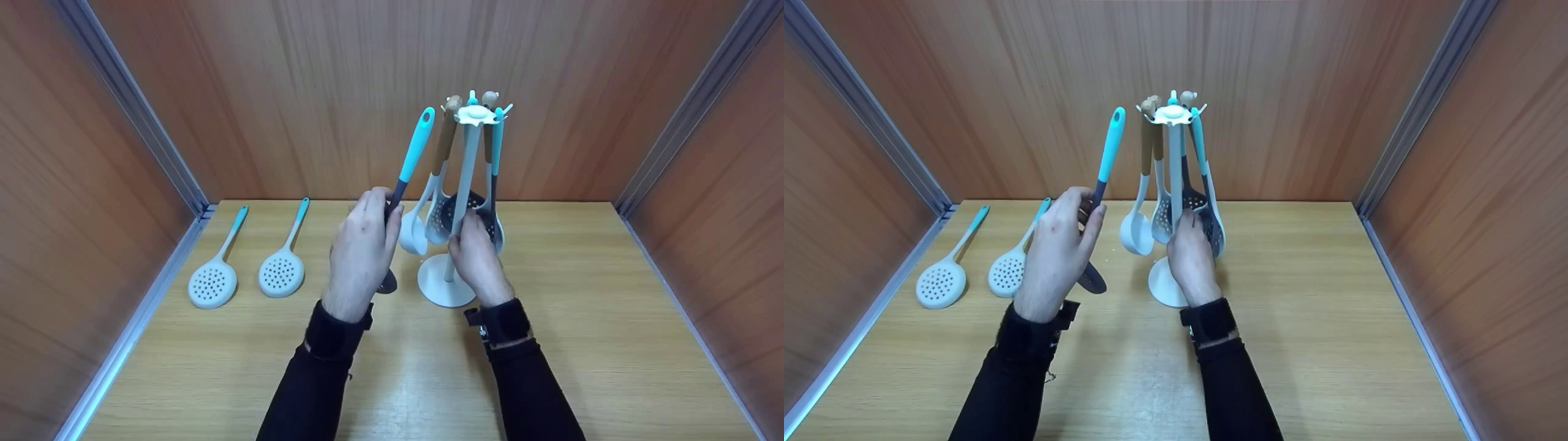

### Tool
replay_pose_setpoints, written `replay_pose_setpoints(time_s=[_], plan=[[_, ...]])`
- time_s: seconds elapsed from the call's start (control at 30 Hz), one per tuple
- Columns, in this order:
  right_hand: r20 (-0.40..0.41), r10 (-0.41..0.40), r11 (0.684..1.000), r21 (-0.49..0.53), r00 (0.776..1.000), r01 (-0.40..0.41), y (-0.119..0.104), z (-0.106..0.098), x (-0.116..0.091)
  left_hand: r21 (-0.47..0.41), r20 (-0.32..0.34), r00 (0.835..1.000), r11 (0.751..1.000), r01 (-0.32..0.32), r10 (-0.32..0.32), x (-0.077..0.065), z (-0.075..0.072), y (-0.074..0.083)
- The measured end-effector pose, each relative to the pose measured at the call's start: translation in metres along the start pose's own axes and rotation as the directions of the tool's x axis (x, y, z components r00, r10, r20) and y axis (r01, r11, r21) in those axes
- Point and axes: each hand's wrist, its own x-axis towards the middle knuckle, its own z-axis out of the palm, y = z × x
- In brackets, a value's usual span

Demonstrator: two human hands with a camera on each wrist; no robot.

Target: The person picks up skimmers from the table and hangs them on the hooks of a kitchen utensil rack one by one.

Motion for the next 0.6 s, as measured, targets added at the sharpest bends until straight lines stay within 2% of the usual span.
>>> replay_pose_setpoints(time_s=[0.4, 0.6], plan=[[0.011, 0.033, 0.999, -0.018, 0.999, -0.033, -0.0011, -0.0009, 0.0014, -0.013, 0.002, 0.999, 0.999, -0.045, 0.045, 0.0005, 0.0029, 0.0088], [-0.008, 0.013, 0.999, -0.035, 1.000, -0.013, -0.0009, 0.0001, 0.0010, -0.009, -0.017, 0.997, 0.997, -0.072, 0.072, 0.0013, 0.0051, 0.0109]])
